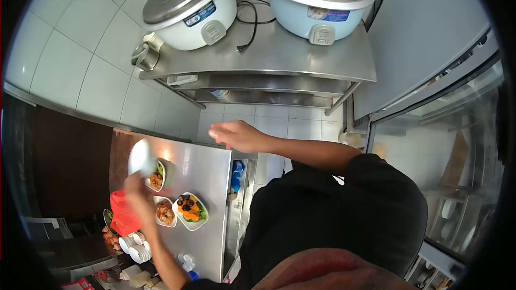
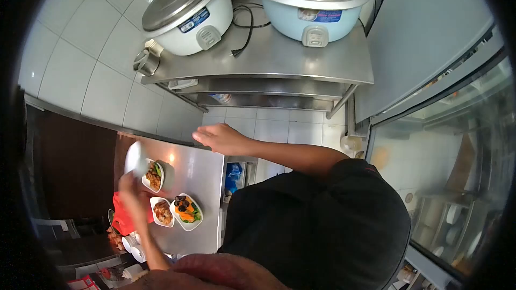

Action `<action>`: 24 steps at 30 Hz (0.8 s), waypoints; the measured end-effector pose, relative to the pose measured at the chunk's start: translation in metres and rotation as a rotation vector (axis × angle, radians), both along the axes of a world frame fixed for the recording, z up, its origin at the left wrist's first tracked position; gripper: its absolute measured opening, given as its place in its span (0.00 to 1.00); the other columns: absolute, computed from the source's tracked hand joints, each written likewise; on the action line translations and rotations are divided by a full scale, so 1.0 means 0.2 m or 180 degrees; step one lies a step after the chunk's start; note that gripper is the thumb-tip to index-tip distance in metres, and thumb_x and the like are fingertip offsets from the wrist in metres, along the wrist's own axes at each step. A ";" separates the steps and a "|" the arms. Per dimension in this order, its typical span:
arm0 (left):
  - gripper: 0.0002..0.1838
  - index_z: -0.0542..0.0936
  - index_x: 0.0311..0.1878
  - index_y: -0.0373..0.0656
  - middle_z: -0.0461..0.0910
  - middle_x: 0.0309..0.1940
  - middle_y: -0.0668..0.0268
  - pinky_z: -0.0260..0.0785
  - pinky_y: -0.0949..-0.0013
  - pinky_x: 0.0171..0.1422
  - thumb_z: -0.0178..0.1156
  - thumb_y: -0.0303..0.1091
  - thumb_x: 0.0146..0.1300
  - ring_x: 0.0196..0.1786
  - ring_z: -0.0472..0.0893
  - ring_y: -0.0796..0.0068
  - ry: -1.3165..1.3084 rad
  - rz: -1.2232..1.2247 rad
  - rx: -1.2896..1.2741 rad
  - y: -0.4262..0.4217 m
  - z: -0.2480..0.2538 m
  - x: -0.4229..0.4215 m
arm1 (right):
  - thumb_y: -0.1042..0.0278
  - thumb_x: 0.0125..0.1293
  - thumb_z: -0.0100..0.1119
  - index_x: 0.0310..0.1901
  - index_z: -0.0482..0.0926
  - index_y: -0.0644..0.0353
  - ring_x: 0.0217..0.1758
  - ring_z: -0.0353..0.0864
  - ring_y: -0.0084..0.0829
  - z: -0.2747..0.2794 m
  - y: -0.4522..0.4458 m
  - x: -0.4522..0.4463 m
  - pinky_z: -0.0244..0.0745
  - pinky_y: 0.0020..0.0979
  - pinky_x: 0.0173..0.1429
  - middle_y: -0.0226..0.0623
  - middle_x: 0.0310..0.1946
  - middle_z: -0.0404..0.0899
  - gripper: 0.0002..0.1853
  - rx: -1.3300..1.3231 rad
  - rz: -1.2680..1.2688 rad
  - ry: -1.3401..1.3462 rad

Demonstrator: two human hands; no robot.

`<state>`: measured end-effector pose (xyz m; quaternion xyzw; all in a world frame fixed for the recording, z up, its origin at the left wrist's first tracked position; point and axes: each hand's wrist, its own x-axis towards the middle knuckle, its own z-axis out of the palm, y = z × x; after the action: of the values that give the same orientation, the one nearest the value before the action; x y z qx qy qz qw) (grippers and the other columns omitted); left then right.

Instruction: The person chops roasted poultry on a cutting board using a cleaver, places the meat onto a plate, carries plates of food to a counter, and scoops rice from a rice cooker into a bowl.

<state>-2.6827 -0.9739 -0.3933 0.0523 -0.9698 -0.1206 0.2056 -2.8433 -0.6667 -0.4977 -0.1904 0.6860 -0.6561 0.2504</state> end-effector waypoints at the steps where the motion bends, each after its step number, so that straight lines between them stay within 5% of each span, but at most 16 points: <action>1: 0.26 0.81 0.47 0.33 0.81 0.44 0.49 0.72 0.54 0.57 0.55 0.12 0.38 0.51 0.79 0.46 -0.0136 -0.0322 -0.0144 0.30 0.00 -0.15 | 0.47 0.72 0.57 0.69 0.70 0.64 0.33 0.84 0.29 0.10 0.05 -0.04 0.79 0.32 0.44 0.53 0.47 0.85 0.33 0.0224 0.0060 -0.0413; 2: 0.28 0.82 0.47 0.33 0.81 0.43 0.50 0.72 0.52 0.58 0.55 0.10 0.36 0.50 0.80 0.45 -0.0018 -0.0814 -0.0190 0.45 -0.09 -0.27 | 0.44 0.72 0.57 0.71 0.64 0.66 0.31 0.83 0.28 0.13 0.12 -0.11 0.80 0.31 0.38 0.52 0.49 0.82 0.38 0.0142 0.0128 -0.0630; 5: 0.26 0.82 0.44 0.33 0.80 0.41 0.53 0.72 0.49 0.63 0.60 0.15 0.33 0.47 0.80 0.50 0.0169 -0.2302 -0.0443 0.92 -0.09 -0.56 | 0.51 0.72 0.57 0.66 0.69 0.64 0.29 0.82 0.27 0.11 0.33 -0.28 0.78 0.29 0.31 0.45 0.43 0.83 0.30 -0.0618 0.0014 -0.1264; 8: 0.31 0.79 0.55 0.34 0.80 0.49 0.54 0.69 0.47 0.68 0.66 0.18 0.40 0.56 0.79 0.54 0.0559 -0.2914 -0.0339 1.09 -0.09 -0.78 | 0.64 0.70 0.54 0.64 0.70 0.63 0.39 0.81 0.26 0.23 0.62 -0.37 0.77 0.29 0.34 0.37 0.47 0.80 0.23 -0.0704 -0.0345 -0.0963; 11: 0.29 0.74 0.64 0.39 0.77 0.59 0.55 0.66 0.47 0.71 0.65 0.37 0.59 0.63 0.75 0.53 0.1154 -0.2042 0.2200 1.29 -0.11 -0.95 | 0.68 0.69 0.54 0.66 0.68 0.64 0.44 0.81 0.28 0.34 0.76 -0.46 0.78 0.30 0.36 0.39 0.50 0.80 0.24 -0.0832 -0.0704 -0.0835; 12: 0.30 0.73 0.66 0.41 0.75 0.62 0.56 0.64 0.47 0.72 0.63 0.44 0.64 0.66 0.73 0.54 0.1283 -0.1875 0.3455 1.35 -0.13 -1.02 | 0.69 0.69 0.54 0.66 0.68 0.64 0.46 0.81 0.28 0.37 0.78 -0.50 0.79 0.30 0.37 0.39 0.50 0.80 0.25 -0.0842 -0.0874 -0.0718; 14: 0.34 0.70 0.70 0.45 0.72 0.68 0.59 0.57 0.45 0.76 0.53 0.61 0.71 0.71 0.68 0.55 0.0270 -0.1651 0.7041 1.44 -0.23 -1.18 | 0.69 0.70 0.54 0.66 0.68 0.65 0.47 0.81 0.29 0.44 0.77 -0.56 0.79 0.30 0.39 0.39 0.51 0.80 0.25 -0.0476 -0.0905 -0.0528; 17: 0.36 0.72 0.69 0.49 0.73 0.67 0.60 0.59 0.46 0.74 0.40 0.67 0.73 0.70 0.69 0.54 -0.1258 -0.1917 0.8354 1.43 -0.35 -1.36 | 0.60 0.73 0.54 0.63 0.71 0.67 0.49 0.82 0.33 0.43 0.71 -0.71 0.80 0.33 0.46 0.45 0.50 0.80 0.23 0.0716 -0.0788 0.0405; 18: 0.31 0.73 0.68 0.51 0.74 0.67 0.61 0.60 0.45 0.73 0.44 0.63 0.74 0.69 0.70 0.54 -0.1142 -0.1045 0.8557 1.44 -0.34 -1.42 | 0.57 0.73 0.54 0.61 0.74 0.66 0.48 0.82 0.38 0.44 0.69 -0.76 0.79 0.36 0.49 0.47 0.50 0.81 0.23 0.1090 -0.0786 0.0895; 22: 0.29 0.75 0.65 0.50 0.75 0.65 0.61 0.61 0.44 0.74 0.45 0.60 0.75 0.67 0.73 0.54 -0.1160 -0.0974 0.8755 1.29 -0.47 -1.61 | 0.49 0.72 0.57 0.52 0.83 0.62 0.49 0.82 0.51 0.56 0.65 -1.07 0.75 0.44 0.57 0.51 0.47 0.82 0.22 0.2324 -0.0969 0.2263; 24: 0.29 0.76 0.64 0.48 0.77 0.63 0.62 0.64 0.49 0.73 0.45 0.60 0.75 0.66 0.75 0.57 -0.1350 -0.0888 0.8643 1.21 -0.51 -1.68 | 0.49 0.71 0.59 0.49 0.85 0.59 0.50 0.83 0.52 0.74 0.74 -1.33 0.75 0.45 0.59 0.51 0.46 0.84 0.21 0.2280 -0.1651 0.2242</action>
<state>-3.0190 -0.7327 -0.4960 0.1304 -0.1025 -0.9714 -0.1699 -3.1093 -0.5181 -0.3504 -0.1263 0.9323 -0.3192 -0.1142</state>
